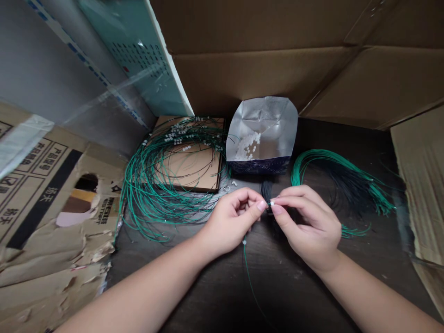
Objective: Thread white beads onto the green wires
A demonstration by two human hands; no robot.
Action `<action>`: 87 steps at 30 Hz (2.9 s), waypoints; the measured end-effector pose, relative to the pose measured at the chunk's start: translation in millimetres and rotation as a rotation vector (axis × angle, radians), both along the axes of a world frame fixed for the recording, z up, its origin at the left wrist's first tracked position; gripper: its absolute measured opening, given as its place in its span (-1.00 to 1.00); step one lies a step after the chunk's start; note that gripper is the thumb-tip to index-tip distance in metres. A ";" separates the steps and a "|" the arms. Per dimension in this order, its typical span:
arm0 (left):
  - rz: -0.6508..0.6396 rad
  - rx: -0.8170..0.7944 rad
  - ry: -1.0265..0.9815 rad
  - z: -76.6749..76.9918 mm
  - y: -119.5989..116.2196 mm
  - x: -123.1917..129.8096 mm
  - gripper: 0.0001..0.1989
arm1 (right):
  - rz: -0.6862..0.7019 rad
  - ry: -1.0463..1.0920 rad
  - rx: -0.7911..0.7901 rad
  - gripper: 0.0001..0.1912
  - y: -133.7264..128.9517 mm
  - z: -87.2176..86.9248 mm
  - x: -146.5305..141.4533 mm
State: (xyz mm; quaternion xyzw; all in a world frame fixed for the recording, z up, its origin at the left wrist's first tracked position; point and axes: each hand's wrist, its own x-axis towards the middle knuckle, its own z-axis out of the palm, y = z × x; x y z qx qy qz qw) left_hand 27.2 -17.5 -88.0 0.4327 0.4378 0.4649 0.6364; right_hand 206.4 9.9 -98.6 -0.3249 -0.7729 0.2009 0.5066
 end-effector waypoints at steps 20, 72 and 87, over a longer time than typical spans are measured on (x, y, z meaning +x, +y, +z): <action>-0.004 0.035 0.019 -0.5 -0.7 0.0 -0.71 | 0.037 0.030 -0.111 -0.82 1.8 -0.2 -0.6; 0.009 -0.044 0.182 -0.7 0.6 -1.5 -0.87 | 0.291 -0.015 -0.506 -0.88 21.4 -1.9 10.2; 0.011 -0.061 0.189 -2.2 0.7 -1.0 -0.85 | 0.299 -0.002 -0.538 -0.87 22.5 -2.0 10.1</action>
